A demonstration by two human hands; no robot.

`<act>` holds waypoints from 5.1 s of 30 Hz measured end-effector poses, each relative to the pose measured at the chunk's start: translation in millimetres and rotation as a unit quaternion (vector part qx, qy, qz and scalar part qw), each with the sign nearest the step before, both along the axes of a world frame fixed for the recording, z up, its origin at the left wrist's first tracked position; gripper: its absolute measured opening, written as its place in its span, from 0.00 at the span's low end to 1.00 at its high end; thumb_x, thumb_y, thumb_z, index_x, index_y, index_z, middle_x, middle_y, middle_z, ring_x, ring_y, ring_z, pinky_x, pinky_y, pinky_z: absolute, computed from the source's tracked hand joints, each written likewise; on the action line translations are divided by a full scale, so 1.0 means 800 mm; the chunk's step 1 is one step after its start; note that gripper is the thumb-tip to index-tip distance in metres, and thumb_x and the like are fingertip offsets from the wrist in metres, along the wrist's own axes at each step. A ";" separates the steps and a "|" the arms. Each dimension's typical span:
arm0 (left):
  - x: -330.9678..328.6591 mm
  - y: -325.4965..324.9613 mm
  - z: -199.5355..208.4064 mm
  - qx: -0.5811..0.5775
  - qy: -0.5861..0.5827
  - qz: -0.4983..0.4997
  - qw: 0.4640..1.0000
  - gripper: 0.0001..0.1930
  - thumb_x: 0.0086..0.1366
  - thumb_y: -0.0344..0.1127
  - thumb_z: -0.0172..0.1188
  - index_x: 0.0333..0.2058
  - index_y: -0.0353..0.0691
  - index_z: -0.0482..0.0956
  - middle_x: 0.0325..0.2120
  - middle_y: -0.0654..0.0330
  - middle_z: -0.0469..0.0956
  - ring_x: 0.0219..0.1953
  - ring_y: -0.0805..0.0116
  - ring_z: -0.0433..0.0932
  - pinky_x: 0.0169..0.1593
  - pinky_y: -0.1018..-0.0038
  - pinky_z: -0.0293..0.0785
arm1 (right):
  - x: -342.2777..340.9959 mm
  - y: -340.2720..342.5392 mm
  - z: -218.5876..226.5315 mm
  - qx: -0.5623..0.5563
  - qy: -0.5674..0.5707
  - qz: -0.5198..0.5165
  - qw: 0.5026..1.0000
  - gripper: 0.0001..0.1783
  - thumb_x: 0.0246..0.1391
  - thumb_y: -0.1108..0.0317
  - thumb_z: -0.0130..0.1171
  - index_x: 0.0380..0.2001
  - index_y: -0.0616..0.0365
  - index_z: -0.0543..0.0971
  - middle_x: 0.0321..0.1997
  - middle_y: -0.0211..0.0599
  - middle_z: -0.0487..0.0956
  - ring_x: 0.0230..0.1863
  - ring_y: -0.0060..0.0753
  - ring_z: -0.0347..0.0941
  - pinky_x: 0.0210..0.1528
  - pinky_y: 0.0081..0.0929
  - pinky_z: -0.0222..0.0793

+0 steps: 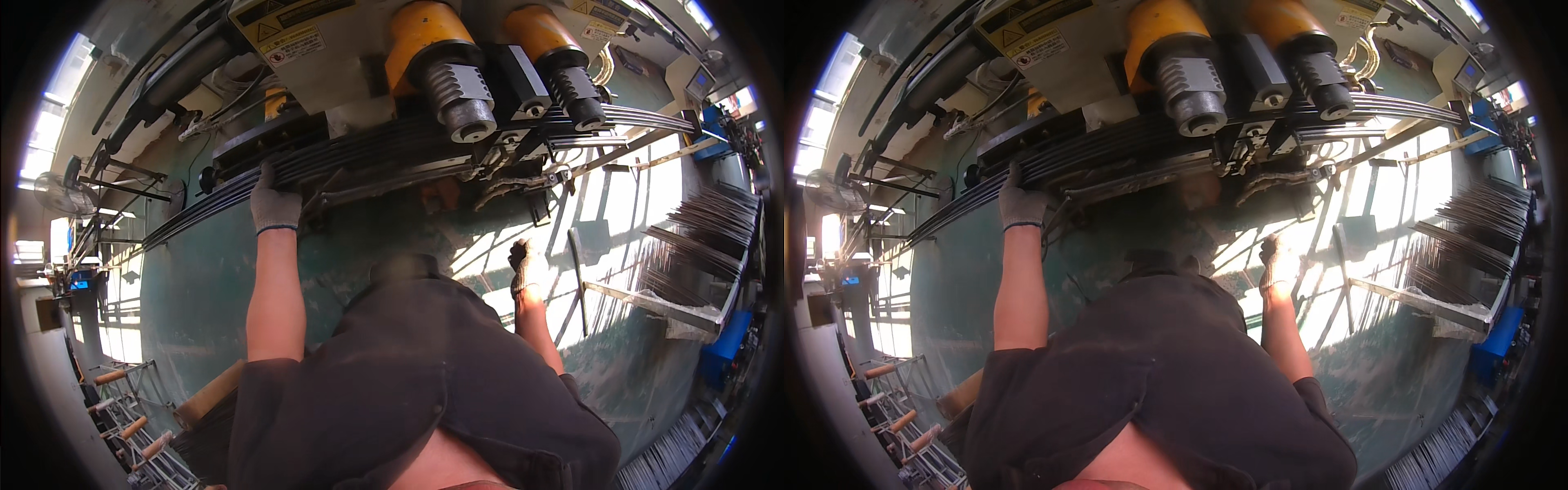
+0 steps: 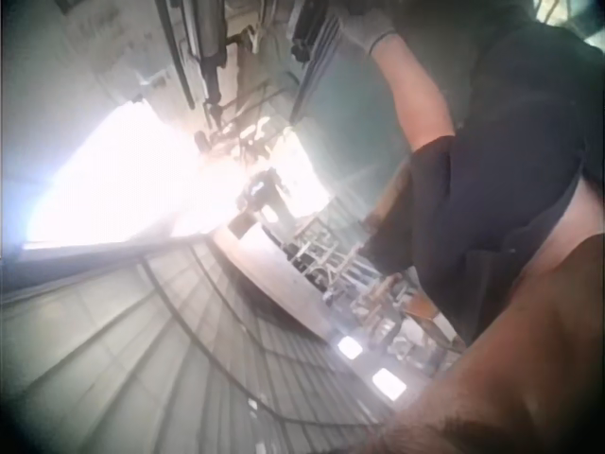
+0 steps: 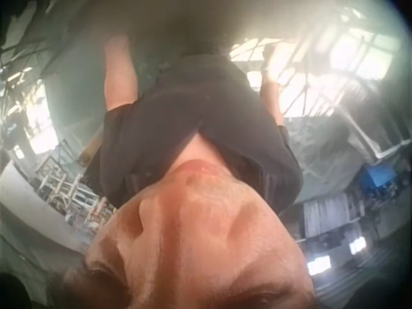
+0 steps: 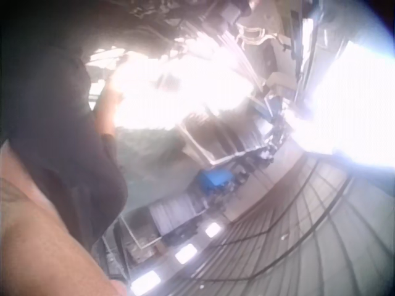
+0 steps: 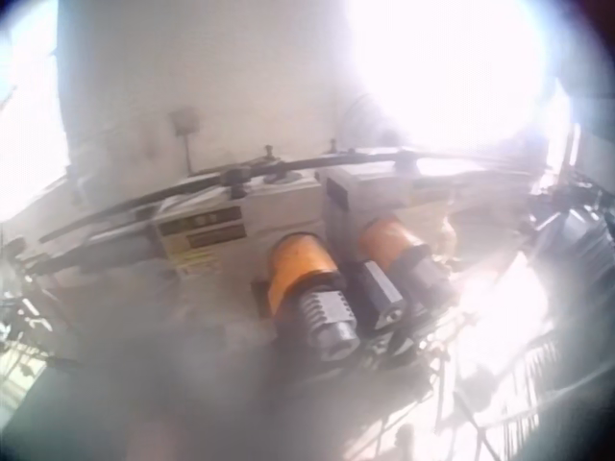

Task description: The person measures and bends metal rods using a manual bending jig and a hydraulic bending machine. They repeatedly measure rods on a wooden table, bend them by hand, and then use the hydraulic machine to bend multiple rods at once. The bent rods are stacked on the floor.

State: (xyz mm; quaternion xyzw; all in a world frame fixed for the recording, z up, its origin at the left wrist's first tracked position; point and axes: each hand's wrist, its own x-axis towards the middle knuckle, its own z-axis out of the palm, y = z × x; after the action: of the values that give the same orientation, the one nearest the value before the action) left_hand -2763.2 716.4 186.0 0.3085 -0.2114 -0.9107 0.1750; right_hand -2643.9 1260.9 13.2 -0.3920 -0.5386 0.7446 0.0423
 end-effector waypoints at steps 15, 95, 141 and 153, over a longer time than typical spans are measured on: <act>0.034 0.020 0.007 0.073 0.161 -0.151 0.973 0.25 0.82 0.44 0.53 0.69 0.37 0.69 0.69 0.48 0.72 0.72 0.42 0.67 0.77 0.42 0.60 | -0.042 -0.114 0.044 -0.006 -0.011 0.160 0.987 0.15 0.70 0.56 0.67 0.48 0.56 0.84 0.40 0.32 0.87 0.38 0.29 0.84 0.40 0.30 0.79; 0.137 -0.024 -0.240 0.826 0.102 0.499 -0.244 0.10 0.68 0.38 0.64 0.46 0.55 0.86 0.47 0.62 0.84 0.58 0.57 0.81 0.57 0.54 0.77 | -0.148 -0.051 -0.180 0.504 -0.099 0.456 0.727 0.29 0.61 0.46 0.63 0.56 0.56 0.85 0.54 0.54 0.87 0.60 0.57 0.82 0.61 0.45 0.77; 0.303 -0.008 -0.458 0.510 0.361 0.439 -0.645 0.22 0.69 0.44 0.66 0.54 0.34 0.86 0.54 0.49 0.87 0.53 0.52 0.85 0.58 0.58 0.77 | 0.024 -0.004 -0.043 0.374 -0.248 0.549 0.705 0.24 0.62 0.50 0.64 0.48 0.58 0.90 0.50 0.49 0.90 0.53 0.47 0.86 0.56 0.42 0.79; 0.267 0.063 -0.394 0.506 0.339 0.475 -0.636 0.21 0.70 0.44 0.65 0.54 0.34 0.86 0.52 0.51 0.88 0.52 0.52 0.85 0.58 0.59 0.77 | 0.073 0.039 -0.093 0.375 -0.277 0.585 0.664 0.25 0.61 0.50 0.62 0.50 0.58 0.90 0.54 0.52 0.88 0.56 0.51 0.85 0.57 0.45 0.79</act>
State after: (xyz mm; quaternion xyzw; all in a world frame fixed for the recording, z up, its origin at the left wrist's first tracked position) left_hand -2549.7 766.6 -129.4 0.3158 -0.8009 -0.4504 -0.2367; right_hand -2585.8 1292.2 -61.4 -0.1359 -0.8775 0.2084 -0.4100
